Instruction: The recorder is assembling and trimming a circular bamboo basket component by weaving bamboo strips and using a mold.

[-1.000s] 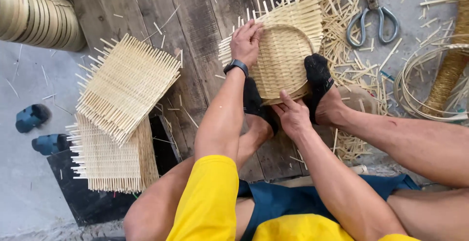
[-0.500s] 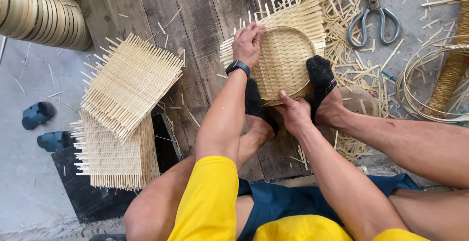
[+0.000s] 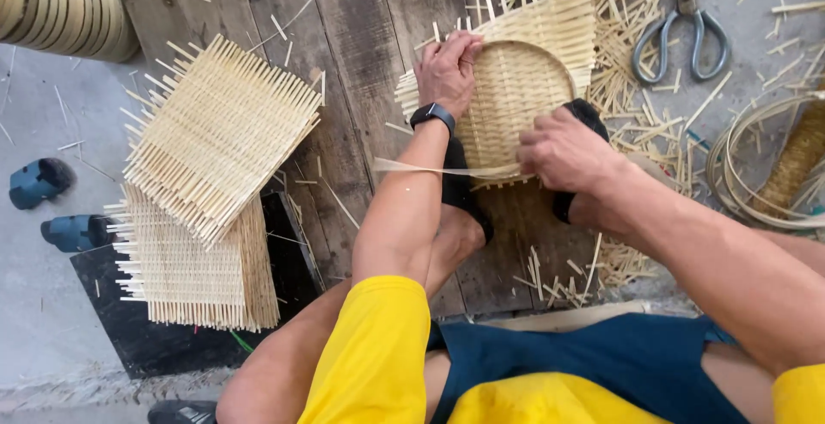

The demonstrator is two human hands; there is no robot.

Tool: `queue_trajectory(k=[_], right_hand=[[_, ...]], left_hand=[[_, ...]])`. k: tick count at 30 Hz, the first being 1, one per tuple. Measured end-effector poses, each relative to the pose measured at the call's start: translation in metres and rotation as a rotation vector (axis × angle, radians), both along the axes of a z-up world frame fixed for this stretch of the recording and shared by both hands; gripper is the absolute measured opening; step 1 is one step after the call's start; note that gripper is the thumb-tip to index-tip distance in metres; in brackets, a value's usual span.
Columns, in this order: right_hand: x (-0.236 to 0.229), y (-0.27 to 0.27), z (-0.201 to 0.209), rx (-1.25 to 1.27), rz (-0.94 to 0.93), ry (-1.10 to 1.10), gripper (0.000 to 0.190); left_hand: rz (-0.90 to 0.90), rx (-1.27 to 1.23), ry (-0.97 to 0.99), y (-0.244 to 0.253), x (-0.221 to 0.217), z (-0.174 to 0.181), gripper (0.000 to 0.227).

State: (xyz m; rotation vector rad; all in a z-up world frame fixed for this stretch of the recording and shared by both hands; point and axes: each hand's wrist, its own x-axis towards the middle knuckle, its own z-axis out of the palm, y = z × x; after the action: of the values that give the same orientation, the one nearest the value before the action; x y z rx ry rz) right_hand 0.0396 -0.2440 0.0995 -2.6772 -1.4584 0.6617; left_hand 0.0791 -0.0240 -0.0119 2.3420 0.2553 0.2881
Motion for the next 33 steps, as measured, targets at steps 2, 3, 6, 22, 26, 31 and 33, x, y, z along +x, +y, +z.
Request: queue_trajectory(k=[2, 3, 6, 22, 26, 31, 33], right_hand=[[0.010, 0.001, -0.004, 0.184, -0.142, 0.193, 0.010], [0.010, 0.001, -0.007, 0.363, -0.294, 0.402, 0.019], [0.047, 0.010, 0.074, 0.634, -1.012, 0.585, 0.030], [-0.025, 0.037, -0.055, 0.068, 0.115, -0.405, 0.095], [-0.031, 0.034, -0.049, 0.154, 0.074, -0.392, 0.091], [-0.046, 0.057, -0.058, 0.275, -0.084, -0.366, 0.059], [-0.043, 0.058, -0.060, 0.351, -0.087, -0.403, 0.057]], left_hand=[[-0.002, -0.018, -0.016, 0.004, 0.007, -0.004, 0.028], [-0.015, -0.040, -0.018, 0.005, 0.006, -0.007, 0.026], [-0.017, -0.089, -0.021, 0.006, 0.010, -0.013, 0.024], [0.044, -0.026, -0.014, 0.001, 0.005, 0.007, 0.020], [0.035, -0.014, 0.027, -0.001, -0.002, 0.009, 0.023], [-0.042, -0.031, 0.023, 0.004, 0.006, 0.006, 0.027], [-0.009, -0.015, 0.113, 0.002, 0.008, 0.032, 0.027]])
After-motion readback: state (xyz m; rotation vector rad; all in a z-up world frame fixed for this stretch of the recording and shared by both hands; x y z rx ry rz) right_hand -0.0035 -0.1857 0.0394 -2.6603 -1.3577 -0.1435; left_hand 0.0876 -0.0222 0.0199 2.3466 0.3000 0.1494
